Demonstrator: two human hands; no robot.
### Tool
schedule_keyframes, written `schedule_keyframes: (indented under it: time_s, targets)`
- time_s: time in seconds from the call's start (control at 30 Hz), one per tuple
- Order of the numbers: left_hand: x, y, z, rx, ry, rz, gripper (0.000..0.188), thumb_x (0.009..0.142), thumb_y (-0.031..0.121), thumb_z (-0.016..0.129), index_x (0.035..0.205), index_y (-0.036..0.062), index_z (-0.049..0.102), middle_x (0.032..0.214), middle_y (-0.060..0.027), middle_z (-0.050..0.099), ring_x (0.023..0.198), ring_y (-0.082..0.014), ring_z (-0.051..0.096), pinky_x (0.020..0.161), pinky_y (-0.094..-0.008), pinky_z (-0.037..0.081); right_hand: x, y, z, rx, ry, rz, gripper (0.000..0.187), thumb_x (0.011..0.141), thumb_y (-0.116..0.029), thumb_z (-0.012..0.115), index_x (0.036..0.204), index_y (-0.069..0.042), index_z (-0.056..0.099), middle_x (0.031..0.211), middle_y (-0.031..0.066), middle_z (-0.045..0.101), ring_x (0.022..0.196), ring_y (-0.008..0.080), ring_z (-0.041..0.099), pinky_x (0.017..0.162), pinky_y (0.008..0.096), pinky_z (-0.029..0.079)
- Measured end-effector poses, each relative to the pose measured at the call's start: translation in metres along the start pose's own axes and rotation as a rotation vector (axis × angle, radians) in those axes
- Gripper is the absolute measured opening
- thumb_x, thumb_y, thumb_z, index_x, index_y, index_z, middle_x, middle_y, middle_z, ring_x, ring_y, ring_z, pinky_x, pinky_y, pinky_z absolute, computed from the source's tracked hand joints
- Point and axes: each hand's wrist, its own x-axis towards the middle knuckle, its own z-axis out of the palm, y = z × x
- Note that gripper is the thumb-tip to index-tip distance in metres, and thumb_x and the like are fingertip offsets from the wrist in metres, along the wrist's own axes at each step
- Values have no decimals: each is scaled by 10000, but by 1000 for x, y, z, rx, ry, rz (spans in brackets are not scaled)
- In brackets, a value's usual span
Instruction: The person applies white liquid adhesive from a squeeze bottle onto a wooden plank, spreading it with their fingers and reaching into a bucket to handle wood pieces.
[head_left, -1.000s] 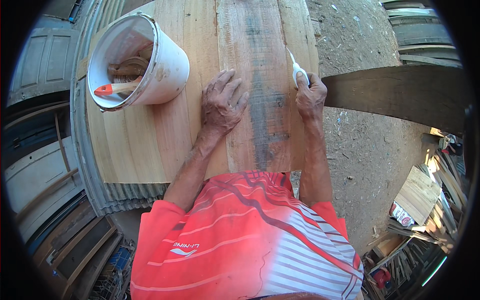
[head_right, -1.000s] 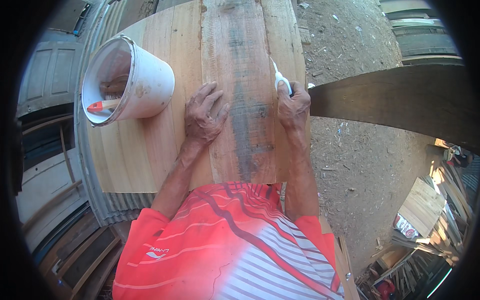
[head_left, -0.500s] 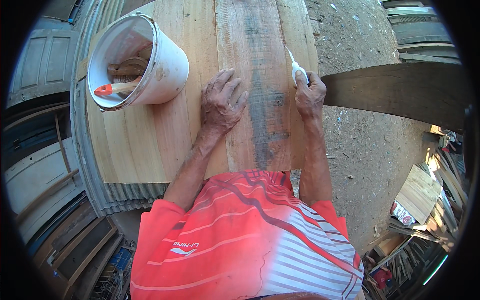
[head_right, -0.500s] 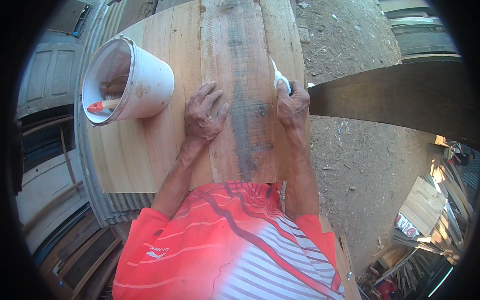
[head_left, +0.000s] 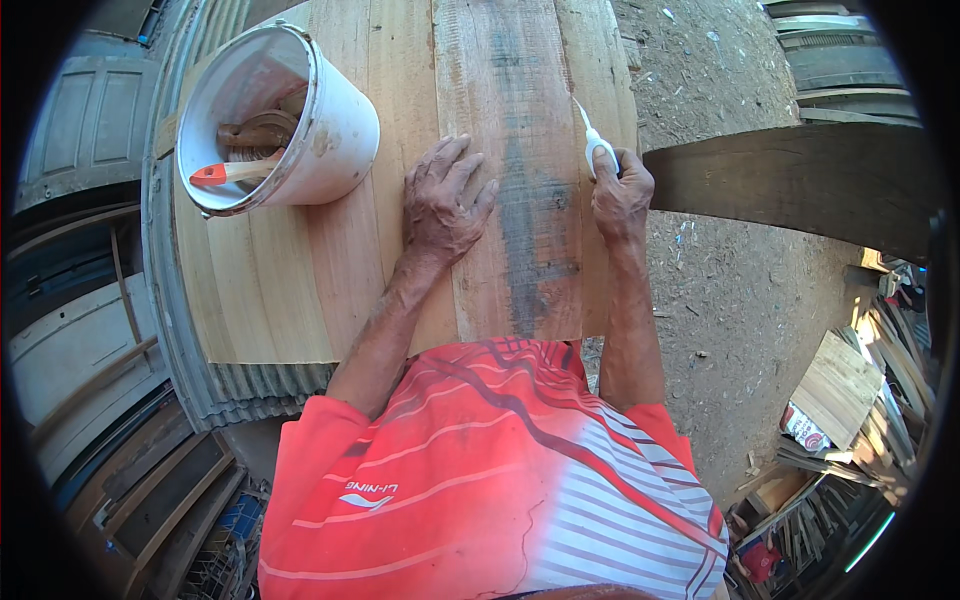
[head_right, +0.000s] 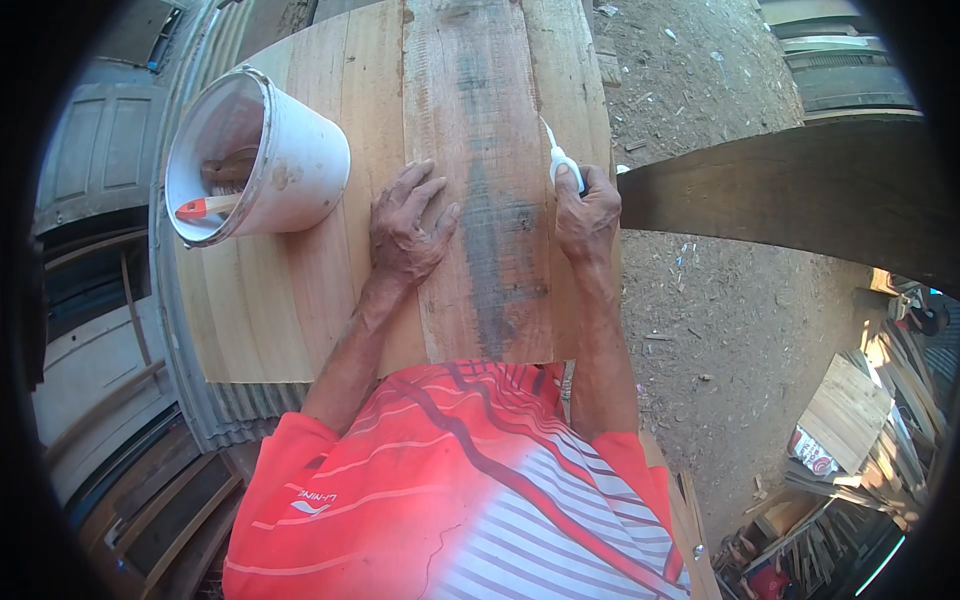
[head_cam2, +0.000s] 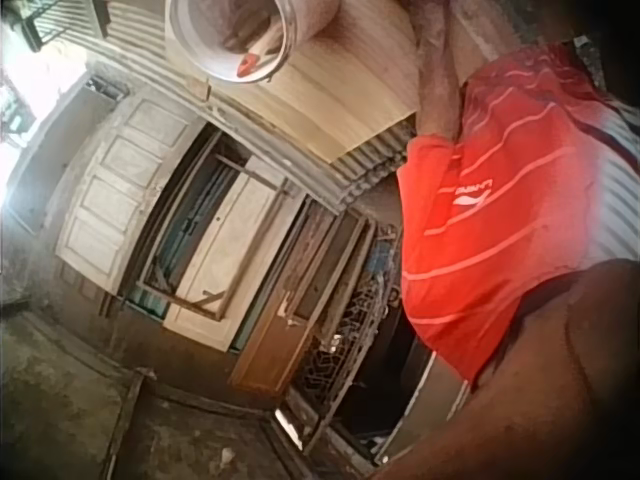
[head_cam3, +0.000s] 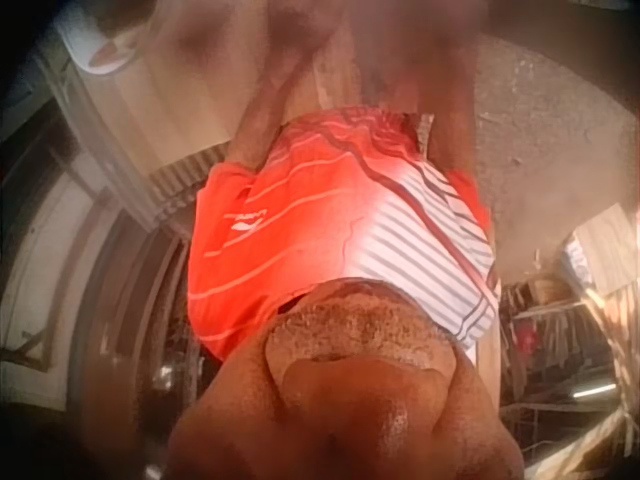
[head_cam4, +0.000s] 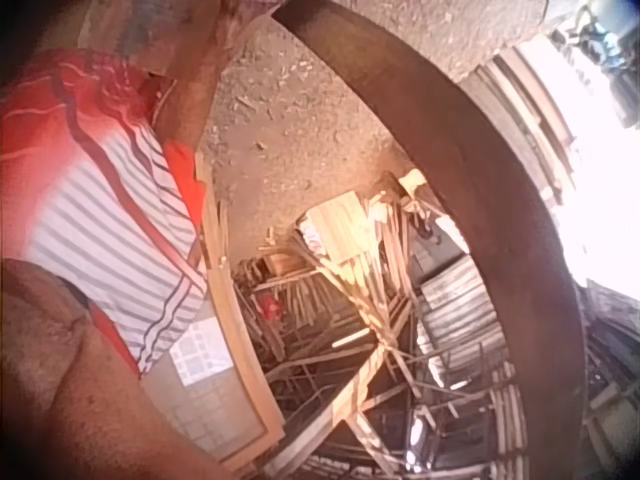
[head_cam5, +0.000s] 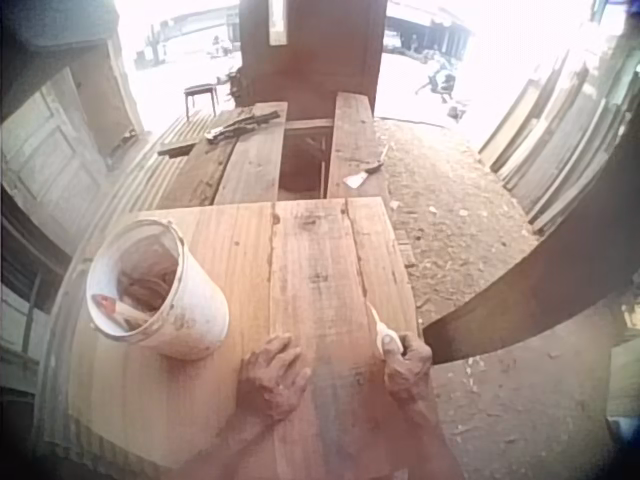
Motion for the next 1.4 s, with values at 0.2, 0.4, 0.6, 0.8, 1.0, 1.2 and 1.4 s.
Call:
schedule_keyframes:
  time_s: [0.2,0.4,0.6,0.8,1.0,1.2,1.4]
  targets:
    - [0,0,0,-7,2,3,383,878,261,797,1204,70,730,1419,-134,634,1378,-336,554,1147,-489,415,0,-1,2,-7,18,-20,307,1023,-255,699,907,29,712,709,-18,589,662,73,505,586,295,423]
    - [1,-1,0,-7,5,7,391,873,254,799,1210,70,725,1417,-133,634,1374,-336,555,1144,-488,415,-4,11,-2,5,3,-25,310,1032,-281,701,915,6,694,702,-20,589,561,43,482,489,257,382]
    - [0,0,0,-12,4,4,395,871,249,801,1214,72,724,1415,-133,634,1376,-336,552,1149,-483,414,-8,8,-2,-9,18,-71,316,1037,-296,703,915,-5,690,691,-28,580,541,29,479,460,243,362]
    - [1,1,-1,-14,-4,0,390,872,245,800,1210,66,725,1416,-136,632,1377,-338,550,1151,-485,416,-9,-4,-2,-11,6,11,330,1030,-271,690,894,30,703,705,-1,591,662,91,511,584,313,425]
    - [0,0,-1,-15,-2,4,387,874,241,798,1208,61,725,1417,-136,632,1376,-339,550,1150,-483,419,-7,5,-1,-27,11,-41,326,1036,-287,695,885,1,689,700,-22,582,614,52,493,532,267,388]
    - [1,1,-1,-17,-1,1,384,876,243,795,1209,65,726,1420,-136,631,1378,-337,550,1153,-488,409,-8,5,-1,-46,19,-85,321,1040,-288,696,891,-4,685,709,-32,582,607,34,487,515,241,374]
    - [0,0,0,-15,0,1,382,878,246,793,1209,67,727,1423,-136,630,1379,-336,549,1156,-488,400,-10,11,-4,-1,0,-55,308,1040,-288,698,914,-8,680,696,-31,572,545,25,479,461,233,361]
